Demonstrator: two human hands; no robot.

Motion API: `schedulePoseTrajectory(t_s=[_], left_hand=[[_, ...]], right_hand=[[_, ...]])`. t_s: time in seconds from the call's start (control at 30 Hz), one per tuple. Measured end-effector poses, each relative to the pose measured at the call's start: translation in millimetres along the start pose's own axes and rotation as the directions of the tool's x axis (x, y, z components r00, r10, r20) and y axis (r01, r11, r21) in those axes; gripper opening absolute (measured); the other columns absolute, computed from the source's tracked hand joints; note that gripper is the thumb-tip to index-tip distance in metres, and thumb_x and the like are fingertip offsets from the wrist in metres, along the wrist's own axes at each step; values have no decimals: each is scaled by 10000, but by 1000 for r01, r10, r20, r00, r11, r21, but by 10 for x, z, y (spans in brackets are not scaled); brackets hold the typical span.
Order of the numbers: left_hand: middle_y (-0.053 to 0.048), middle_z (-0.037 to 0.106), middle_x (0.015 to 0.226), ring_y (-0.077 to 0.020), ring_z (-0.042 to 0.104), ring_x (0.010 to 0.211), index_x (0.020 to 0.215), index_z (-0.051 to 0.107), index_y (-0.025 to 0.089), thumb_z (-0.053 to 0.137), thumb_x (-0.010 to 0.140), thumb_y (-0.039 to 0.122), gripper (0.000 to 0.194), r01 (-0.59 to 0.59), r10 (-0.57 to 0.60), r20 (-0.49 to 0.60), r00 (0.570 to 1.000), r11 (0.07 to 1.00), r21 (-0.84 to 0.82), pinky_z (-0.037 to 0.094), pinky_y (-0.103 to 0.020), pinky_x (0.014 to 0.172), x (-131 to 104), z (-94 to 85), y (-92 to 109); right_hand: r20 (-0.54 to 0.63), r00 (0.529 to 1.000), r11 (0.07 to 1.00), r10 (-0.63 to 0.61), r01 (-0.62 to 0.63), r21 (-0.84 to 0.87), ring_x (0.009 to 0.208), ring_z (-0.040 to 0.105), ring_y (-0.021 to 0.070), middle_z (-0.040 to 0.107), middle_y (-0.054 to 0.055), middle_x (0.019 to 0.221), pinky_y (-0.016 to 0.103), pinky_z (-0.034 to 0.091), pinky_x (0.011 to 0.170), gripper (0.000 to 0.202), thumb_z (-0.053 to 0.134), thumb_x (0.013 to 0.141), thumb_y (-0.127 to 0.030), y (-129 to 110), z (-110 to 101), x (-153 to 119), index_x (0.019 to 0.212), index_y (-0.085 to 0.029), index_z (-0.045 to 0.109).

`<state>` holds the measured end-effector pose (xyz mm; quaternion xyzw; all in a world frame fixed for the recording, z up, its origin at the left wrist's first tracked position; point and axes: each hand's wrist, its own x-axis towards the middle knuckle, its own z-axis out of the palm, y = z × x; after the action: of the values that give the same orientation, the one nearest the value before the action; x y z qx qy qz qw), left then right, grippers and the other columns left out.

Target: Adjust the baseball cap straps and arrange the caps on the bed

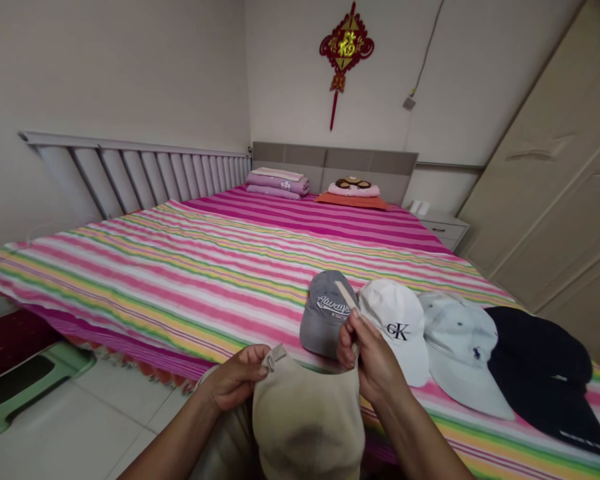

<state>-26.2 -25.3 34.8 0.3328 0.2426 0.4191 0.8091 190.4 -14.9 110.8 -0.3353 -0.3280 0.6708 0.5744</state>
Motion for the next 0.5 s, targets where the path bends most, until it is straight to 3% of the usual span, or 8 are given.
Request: schedulePoseTrajectory(t_s=[0.07, 0.2, 0.33, 0.5], left_hand=[[-49, 648, 655, -127, 578, 583, 700, 633, 102, 731, 526, 155, 207, -33, 33, 4, 999, 999, -12, 423, -240, 603, -1, 4, 34], [-47, 641, 654, -127, 577, 581, 698, 624, 105, 729, 543, 157, 195, -79, 79, -1, 997, 997, 25, 420, -236, 588, 56, 110, 109], [-46, 637, 651, -114, 570, 560, 717, 626, 93, 732, 538, 142, 214, -45, 43, 24, 999, 997, 63, 419, -224, 572, 120, 226, 120], [-30, 625, 622, -101, 553, 544, 692, 628, 98, 742, 527, 161, 211, -25, 21, 55, 998, 997, 79, 400, -205, 548, 147, 242, 62]], right_hand=[[72, 995, 983, 63, -50, -177, 298, 317, 23, 466, -66, 435, 156, 220, 306, 313, 618, 687, -408, 8, 26, 12, 587, -168, 444], [222, 949, 865, 223, -87, -493, 311, 350, 25, 478, -66, 439, 145, 227, 301, 305, 669, 626, -387, 61, 92, -3, 616, -155, 471], [268, 911, 825, 312, -120, -552, 260, 279, 35, 376, -107, 379, 158, 180, 251, 309, 626, 654, -434, 184, 137, -40, 640, -183, 444], [242, 912, 803, 332, -138, -580, 299, 272, 16, 393, -109, 405, 160, 154, 309, 358, 719, 556, -389, 305, 80, -27, 687, -177, 462]])
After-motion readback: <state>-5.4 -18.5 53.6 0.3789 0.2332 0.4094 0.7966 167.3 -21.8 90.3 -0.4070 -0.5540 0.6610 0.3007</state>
